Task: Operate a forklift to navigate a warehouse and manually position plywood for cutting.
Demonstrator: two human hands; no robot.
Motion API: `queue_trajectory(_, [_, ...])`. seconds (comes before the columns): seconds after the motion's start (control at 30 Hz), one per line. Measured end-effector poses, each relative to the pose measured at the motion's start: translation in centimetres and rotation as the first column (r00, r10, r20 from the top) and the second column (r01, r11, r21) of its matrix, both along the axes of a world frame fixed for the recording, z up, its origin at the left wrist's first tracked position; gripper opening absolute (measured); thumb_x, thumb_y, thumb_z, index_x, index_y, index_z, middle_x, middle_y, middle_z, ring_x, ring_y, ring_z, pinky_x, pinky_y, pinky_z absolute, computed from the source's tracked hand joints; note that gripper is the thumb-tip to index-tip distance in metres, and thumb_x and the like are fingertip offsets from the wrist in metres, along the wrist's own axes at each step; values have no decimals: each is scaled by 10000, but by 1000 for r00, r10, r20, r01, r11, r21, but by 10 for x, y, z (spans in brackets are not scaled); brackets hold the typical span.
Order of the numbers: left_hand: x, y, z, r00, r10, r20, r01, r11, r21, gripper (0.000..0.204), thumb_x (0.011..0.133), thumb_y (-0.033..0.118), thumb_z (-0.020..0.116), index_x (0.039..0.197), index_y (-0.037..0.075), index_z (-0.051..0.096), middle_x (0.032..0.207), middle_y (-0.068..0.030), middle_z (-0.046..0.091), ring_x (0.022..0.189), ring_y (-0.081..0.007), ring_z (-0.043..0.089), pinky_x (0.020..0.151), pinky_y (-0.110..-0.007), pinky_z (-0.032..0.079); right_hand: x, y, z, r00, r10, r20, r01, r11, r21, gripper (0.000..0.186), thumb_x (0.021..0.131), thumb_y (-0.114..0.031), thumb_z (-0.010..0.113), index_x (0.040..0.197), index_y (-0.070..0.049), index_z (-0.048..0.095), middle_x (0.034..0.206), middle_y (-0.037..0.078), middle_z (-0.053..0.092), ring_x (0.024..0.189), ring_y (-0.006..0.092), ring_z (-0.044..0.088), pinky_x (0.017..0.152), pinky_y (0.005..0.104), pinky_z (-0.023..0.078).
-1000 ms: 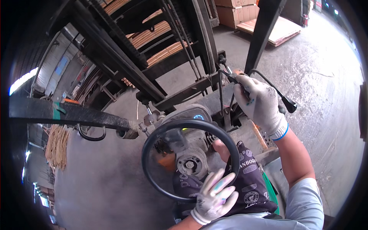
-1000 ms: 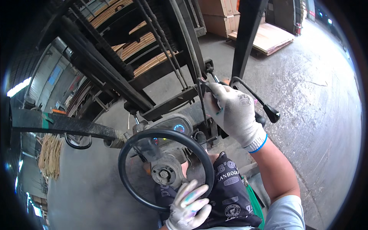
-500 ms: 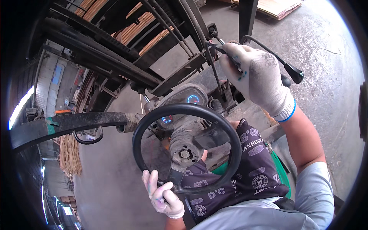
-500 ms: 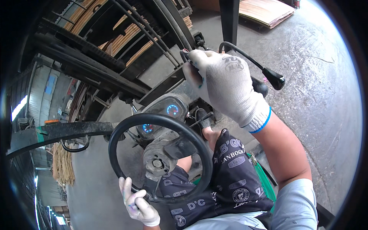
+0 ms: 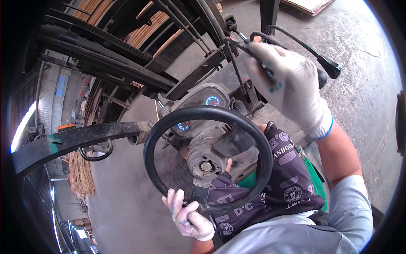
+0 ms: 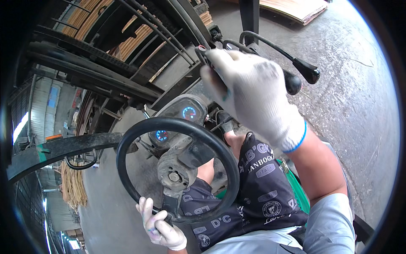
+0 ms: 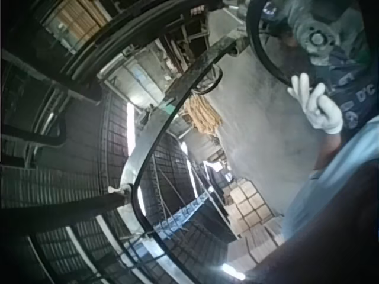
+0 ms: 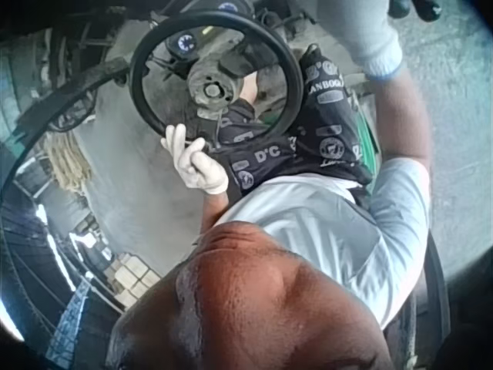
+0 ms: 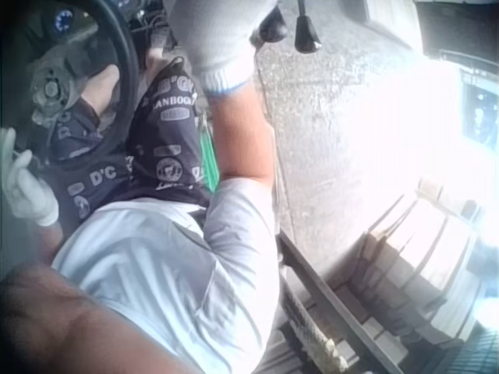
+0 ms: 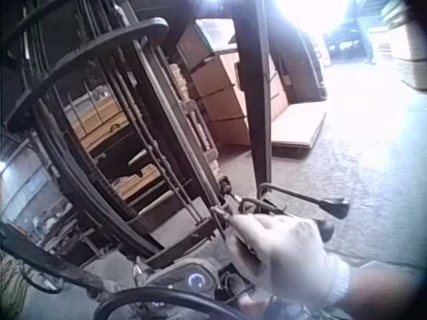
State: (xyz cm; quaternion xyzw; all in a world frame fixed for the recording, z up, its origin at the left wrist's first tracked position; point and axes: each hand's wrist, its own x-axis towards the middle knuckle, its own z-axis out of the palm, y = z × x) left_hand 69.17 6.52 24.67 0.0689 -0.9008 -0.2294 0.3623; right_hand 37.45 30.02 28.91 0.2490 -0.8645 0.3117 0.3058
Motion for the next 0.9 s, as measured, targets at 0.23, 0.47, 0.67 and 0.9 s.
queue_trajectory(0.23, [3, -2, -1, 1000, -5, 2, 5, 1000, -5, 275, 1006, -11, 443, 1031, 40, 713, 1419, -216, 746, 1495, -461, 608, 1368, -712, 227, 103, 53, -73, 999, -26, 19, 26, 999, -31, 581, 828, 120, 770, 1399, 23, 724, 1240, 263, 800, 995, 400, 818, 851, 417, 658])
queue_trajectory(0.47, [5, 6, -4, 1000, 8, 8, -8, 1000, 30, 283, 968, -33, 442, 1030, 36, 710, 1380, -215, 760, 1470, -456, 627, 1373, -703, 215, 106, 57, -87, 1000, 1, 21, 1, 996, -92, 648, 800, 196, 706, 1428, 34, 707, 1272, 277, 793, 1041, 420, 817, 907, 433, 660])
queue_trajectory(0.67, [13, 3, -10, 999, 36, -31, -32, 993, 116, 259, 913, -40, 488, 1019, 46, 709, 1352, -218, 770, 1441, -462, 644, 1376, -691, 219, 105, 40, -75, 1000, 0, 17, 2, 993, -116, 472, 906, 196, 639, 1355, 87, 737, 1257, 284, 802, 1166, 452, 809, 1014, 476, 644])
queue_trajectory(0.9, [41, -8, -18, 1000, -10, 20, 6, 982, 189, 203, 927, 6, 605, 1070, 116, 699, 1360, -133, 777, 1417, -415, 667, 1377, -665, 242, 126, 24, -90, 977, -123, 173, 149, 978, -143, 426, 1017, 147, 619, 1409, 47, 753, 1235, 187, 820, 970, 235, 778, 862, 330, 604])
